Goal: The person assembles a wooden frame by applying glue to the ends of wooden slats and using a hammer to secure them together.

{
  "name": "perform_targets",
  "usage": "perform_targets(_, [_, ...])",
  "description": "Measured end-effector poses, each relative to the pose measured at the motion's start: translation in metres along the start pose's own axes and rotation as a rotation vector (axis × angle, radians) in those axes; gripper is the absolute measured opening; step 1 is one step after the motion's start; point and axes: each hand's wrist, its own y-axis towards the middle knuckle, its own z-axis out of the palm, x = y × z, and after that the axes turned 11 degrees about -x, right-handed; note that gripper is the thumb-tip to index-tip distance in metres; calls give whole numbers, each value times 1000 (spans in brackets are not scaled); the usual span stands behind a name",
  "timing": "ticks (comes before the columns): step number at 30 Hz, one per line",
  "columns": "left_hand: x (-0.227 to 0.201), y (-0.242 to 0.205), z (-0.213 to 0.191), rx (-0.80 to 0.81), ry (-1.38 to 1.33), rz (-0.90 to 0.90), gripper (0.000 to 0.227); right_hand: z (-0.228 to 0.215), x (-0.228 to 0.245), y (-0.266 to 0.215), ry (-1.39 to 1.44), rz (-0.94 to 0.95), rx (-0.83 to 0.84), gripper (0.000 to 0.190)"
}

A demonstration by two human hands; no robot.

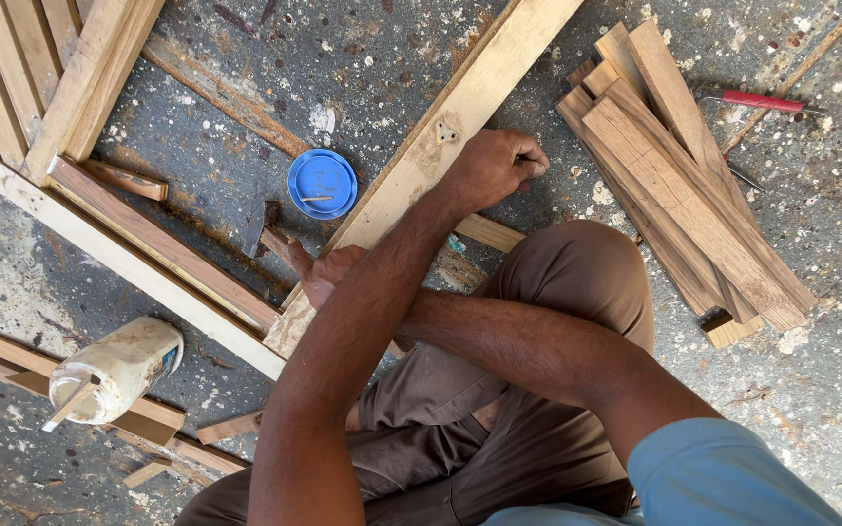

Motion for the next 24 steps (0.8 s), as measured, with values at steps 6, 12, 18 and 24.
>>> perform_targets(6, [2,0,-2,-52,6,51,31,-2,-2,-1,8,6,-3,72])
perform_targets(12, [3,0,-3,-175,-38,135,37,-1,-7,-4,9,2,-16,72])
perform_targets(18, [2,1,-3,-155,-81,-19,34,10,-8,-7,21,19,-11,72])
perform_targets(24, [-7,-6,-7,-188,-162,26,12,16,-7,-6,23,16,-3,71])
